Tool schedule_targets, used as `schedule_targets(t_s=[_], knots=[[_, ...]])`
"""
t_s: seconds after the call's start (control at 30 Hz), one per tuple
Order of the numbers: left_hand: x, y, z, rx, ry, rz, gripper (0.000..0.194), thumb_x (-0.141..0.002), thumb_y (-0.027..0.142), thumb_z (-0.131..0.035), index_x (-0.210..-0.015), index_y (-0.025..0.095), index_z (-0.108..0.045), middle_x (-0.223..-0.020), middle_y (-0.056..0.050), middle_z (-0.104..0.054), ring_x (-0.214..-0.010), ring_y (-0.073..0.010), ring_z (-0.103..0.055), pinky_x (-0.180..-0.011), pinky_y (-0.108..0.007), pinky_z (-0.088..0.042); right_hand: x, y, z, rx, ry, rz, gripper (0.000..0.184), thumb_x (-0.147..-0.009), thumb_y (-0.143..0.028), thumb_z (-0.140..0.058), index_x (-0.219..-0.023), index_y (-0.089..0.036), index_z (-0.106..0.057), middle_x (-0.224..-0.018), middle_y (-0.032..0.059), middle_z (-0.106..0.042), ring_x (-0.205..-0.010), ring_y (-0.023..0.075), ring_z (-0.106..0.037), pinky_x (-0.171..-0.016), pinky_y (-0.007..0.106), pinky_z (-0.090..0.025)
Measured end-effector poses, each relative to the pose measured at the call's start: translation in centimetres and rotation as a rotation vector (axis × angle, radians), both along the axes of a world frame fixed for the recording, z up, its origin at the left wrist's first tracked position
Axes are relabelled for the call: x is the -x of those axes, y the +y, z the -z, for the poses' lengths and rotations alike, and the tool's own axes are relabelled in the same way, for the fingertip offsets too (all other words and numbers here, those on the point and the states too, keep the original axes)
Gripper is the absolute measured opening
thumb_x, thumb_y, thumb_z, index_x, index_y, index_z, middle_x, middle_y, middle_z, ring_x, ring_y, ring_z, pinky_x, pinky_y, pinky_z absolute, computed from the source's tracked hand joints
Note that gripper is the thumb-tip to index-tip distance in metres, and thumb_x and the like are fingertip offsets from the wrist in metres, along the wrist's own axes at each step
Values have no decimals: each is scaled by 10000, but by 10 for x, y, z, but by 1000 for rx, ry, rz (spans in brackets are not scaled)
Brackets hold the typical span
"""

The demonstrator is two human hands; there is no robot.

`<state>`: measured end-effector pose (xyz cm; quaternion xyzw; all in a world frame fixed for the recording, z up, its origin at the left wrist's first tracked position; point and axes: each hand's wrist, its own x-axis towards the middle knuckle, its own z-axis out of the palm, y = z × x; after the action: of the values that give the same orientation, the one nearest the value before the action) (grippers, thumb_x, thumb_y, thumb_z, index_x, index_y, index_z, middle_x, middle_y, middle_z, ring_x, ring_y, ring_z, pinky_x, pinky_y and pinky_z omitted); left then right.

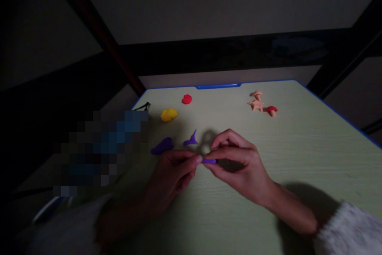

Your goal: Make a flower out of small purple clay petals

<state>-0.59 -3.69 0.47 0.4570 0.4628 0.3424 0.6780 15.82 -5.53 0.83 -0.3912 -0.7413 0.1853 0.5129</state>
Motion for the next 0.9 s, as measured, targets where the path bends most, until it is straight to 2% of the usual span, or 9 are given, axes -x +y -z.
schedule_targets(t_s=[0.3, 0.6, 0.9], knots=[[-3, -1, -5, 1, -3, -14, 209, -670, 296, -654, -558, 135, -582, -394, 79, -429, -309, -10, -298, -311, -154, -180, 0, 0, 2, 23, -8, 2, 112, -730, -162, -678, -829, -213, -690, -821, 37, -582, -727, 145, -577, -574, 271, -498], [1, -1, -1, -21, -20, 14, 323, -715, 340, -615, -487, 137, -509, -371, 70, -378, -312, -14, -283, -318, -156, -170, 0, -1, -1, 16, -6, -24, 183, -723, -102, -664, -852, -227, -699, -829, 38, -584, -736, 146, -570, -579, 270, -485], [-1, -1, -2, 4, -21, 2, 273, -704, 325, -624, -523, 135, -546, -396, 68, -415, -311, -12, -299, -311, -151, -178, 0, -2, -2, 19, 3, -34, 188, -722, -87, -660, -847, -223, -692, -840, 37, -575, -747, 145, -566, -592, 277, -485]])
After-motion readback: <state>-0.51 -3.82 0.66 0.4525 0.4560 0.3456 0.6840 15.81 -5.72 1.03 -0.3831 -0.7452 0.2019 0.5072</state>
